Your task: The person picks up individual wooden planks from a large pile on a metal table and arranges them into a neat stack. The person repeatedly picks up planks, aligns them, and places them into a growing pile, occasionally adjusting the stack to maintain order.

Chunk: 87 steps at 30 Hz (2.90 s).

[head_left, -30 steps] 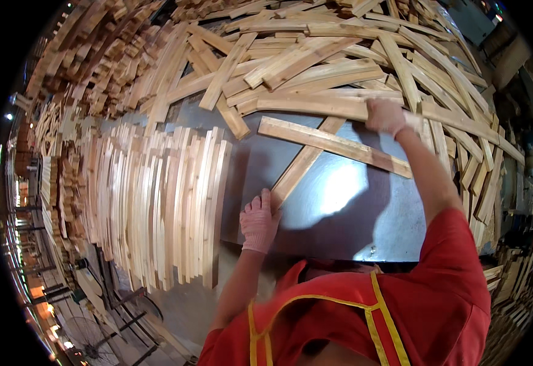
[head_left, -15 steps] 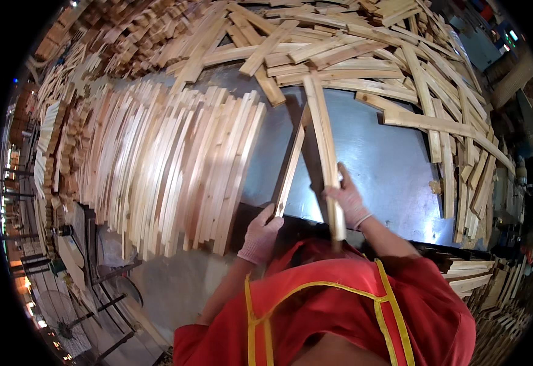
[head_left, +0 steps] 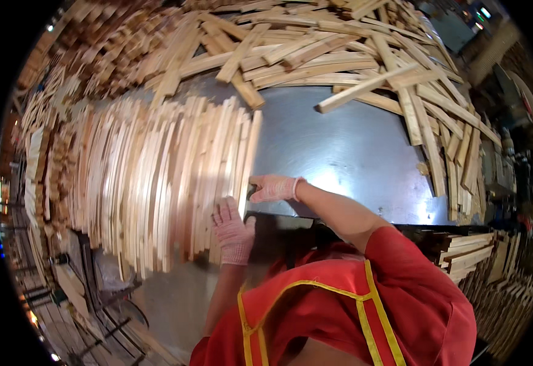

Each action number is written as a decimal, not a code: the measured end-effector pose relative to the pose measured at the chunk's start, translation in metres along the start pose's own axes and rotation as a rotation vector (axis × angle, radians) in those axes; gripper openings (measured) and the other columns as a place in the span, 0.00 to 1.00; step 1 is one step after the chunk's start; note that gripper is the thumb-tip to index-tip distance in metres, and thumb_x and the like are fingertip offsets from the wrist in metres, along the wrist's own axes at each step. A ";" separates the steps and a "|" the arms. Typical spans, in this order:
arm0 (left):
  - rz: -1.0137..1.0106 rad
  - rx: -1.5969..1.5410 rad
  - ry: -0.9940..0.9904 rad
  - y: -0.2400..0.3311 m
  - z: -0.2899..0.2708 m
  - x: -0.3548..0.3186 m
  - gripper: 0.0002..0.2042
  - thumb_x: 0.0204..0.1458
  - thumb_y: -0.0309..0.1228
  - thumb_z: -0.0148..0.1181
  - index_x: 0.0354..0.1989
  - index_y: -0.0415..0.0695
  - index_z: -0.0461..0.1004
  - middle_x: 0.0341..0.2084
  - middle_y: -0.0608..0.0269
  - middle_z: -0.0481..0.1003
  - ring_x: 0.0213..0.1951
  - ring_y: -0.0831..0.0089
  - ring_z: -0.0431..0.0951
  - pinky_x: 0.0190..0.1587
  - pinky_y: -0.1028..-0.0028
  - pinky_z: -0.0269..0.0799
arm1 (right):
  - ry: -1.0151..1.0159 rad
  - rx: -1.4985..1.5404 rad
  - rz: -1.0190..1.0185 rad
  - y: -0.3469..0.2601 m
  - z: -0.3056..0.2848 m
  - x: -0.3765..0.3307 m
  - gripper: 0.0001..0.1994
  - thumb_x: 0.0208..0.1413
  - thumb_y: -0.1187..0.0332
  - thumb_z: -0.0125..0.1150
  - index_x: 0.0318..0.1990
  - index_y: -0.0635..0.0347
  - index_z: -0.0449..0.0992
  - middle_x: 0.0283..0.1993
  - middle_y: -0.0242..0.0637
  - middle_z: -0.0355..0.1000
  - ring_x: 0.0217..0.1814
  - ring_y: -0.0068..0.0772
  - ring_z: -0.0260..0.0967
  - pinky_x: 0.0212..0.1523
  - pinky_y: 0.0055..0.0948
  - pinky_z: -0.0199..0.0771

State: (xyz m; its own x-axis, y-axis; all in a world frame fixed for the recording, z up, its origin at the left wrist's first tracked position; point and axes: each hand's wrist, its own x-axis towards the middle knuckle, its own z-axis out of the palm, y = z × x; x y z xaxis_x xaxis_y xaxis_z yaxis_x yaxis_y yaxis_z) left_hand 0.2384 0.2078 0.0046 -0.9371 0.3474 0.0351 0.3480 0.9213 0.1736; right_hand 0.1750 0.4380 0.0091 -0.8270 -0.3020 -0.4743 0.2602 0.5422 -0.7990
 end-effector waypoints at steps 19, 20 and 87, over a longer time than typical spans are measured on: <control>0.272 -0.009 -0.080 0.189 0.022 0.085 0.43 0.50 0.47 0.74 0.73 0.42 0.65 0.70 0.49 0.65 0.73 0.44 0.62 0.73 0.46 0.58 | 0.391 -1.159 -0.147 0.144 -0.291 -0.070 0.21 0.53 0.58 0.70 0.56 0.40 0.79 0.49 0.29 0.80 0.60 0.38 0.75 0.58 0.44 0.71; 0.285 -0.014 -0.088 0.201 0.027 0.091 0.43 0.50 0.46 0.75 0.74 0.42 0.65 0.71 0.48 0.64 0.73 0.44 0.61 0.73 0.46 0.58 | 0.448 -1.161 -0.341 0.153 -0.271 -0.080 0.21 0.51 0.58 0.70 0.54 0.43 0.80 0.47 0.31 0.79 0.58 0.39 0.75 0.58 0.45 0.71; 0.184 -0.058 -0.335 0.267 0.070 0.055 0.51 0.52 0.47 0.73 0.80 0.39 0.51 0.74 0.41 0.61 0.68 0.41 0.68 0.70 0.53 0.66 | 1.774 0.257 0.515 0.340 -0.290 -0.314 0.32 0.49 0.65 0.75 0.61 0.64 0.72 0.55 0.54 0.78 0.55 0.53 0.77 0.56 0.44 0.77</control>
State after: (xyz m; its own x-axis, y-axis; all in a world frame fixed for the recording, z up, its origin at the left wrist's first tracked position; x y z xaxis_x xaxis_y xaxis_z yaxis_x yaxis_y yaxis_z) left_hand 0.2818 0.4846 -0.0162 -0.7949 0.5525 -0.2507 0.4980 0.8302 0.2504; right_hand 0.3788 0.9449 -0.0067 -0.0968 0.9905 0.0982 0.5414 0.1351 -0.8299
